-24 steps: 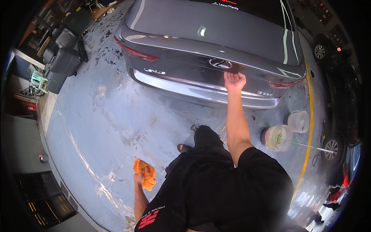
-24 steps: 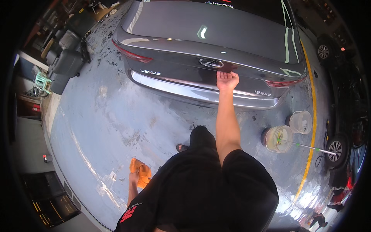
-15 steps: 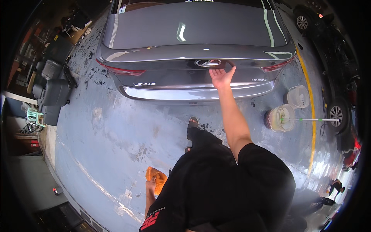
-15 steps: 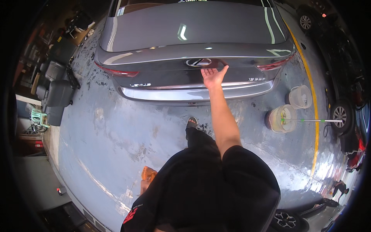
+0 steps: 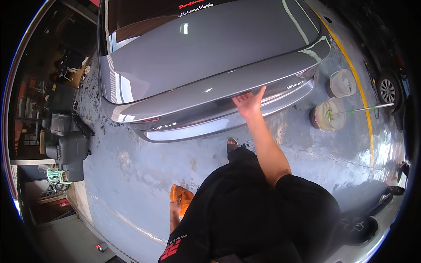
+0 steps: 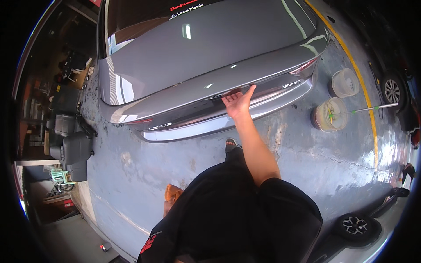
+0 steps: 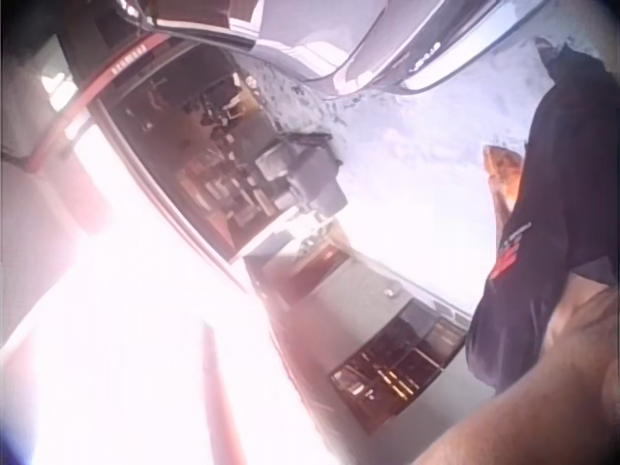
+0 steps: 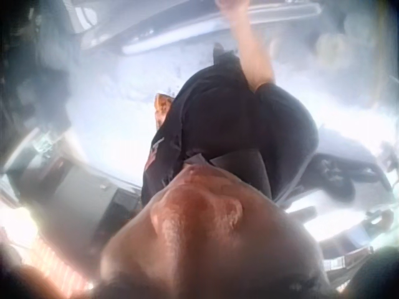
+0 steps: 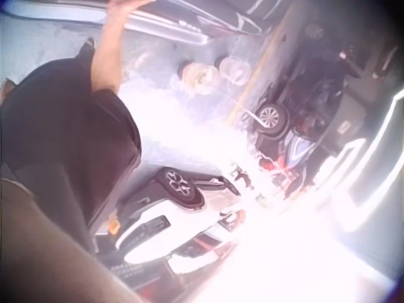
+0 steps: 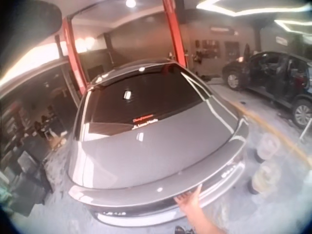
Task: The person opens the trunk of a silver Lexus and wipes the interior surfaces and edges with an orange microfiber cloth. They clean the trunk lid, side panels, and rubber seals while moving around the open trunk.
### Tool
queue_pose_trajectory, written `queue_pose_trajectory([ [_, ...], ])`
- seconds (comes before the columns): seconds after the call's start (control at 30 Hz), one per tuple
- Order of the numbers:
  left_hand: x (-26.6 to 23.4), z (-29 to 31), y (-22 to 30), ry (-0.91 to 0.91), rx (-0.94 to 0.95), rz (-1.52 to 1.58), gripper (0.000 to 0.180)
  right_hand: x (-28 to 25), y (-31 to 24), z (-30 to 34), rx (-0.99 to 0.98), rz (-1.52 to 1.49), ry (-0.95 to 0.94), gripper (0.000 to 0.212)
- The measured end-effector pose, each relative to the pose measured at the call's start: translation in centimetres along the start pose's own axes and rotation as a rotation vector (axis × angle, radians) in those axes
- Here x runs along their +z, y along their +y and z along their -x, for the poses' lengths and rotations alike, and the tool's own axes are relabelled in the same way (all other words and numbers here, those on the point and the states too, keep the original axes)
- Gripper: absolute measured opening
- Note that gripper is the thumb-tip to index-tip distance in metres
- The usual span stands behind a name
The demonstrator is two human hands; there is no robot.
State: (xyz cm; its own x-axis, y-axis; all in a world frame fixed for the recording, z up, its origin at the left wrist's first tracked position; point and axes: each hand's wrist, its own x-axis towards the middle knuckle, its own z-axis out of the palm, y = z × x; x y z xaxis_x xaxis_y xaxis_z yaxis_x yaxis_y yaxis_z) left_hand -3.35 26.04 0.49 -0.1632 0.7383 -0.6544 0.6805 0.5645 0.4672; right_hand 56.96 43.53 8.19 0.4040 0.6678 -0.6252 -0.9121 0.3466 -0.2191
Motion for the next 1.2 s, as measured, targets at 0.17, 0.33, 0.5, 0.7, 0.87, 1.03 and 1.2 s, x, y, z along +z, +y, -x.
queue_pose_trajectory([
  [0.17,-3.1,-4.1,7.2,-0.016,0.130,-0.332,0.065,0.6,0.8,0.9,-0.026,0.044,0.039,0.131],
  [0.33,-2.9,-6.9,14.0,0.028,0.006,-0.151,0.063,0.6,1.0,0.7,-0.016,0.116,0.102,0.128],
  [0.5,-1.8,-8.6,15.2,-0.003,0.084,-0.128,0.061,0.1,1.3,-0.1,-0.005,0.153,0.140,0.129],
  [0.7,-2.1,-11.3,10.6,-0.135,0.089,-0.053,0.061,-0.3,1.4,-0.3,-0.045,0.151,0.075,0.122],
  [0.87,-3.2,-11.0,9.2,-0.065,-0.112,-0.270,0.062,0.2,0.0,0.1,-0.172,0.026,0.060,0.103],
  [1.03,-3.8,-8.7,9.7,-0.095,-0.100,-0.061,0.053,1.0,-4.2,-0.4,-0.340,-0.073,0.147,0.091],
  [1.2,-3.5,-8.1,9.2,-0.127,-0.089,-0.078,0.052,0.9,-5.8,-1.9,-0.335,-0.070,0.176,0.089],
])
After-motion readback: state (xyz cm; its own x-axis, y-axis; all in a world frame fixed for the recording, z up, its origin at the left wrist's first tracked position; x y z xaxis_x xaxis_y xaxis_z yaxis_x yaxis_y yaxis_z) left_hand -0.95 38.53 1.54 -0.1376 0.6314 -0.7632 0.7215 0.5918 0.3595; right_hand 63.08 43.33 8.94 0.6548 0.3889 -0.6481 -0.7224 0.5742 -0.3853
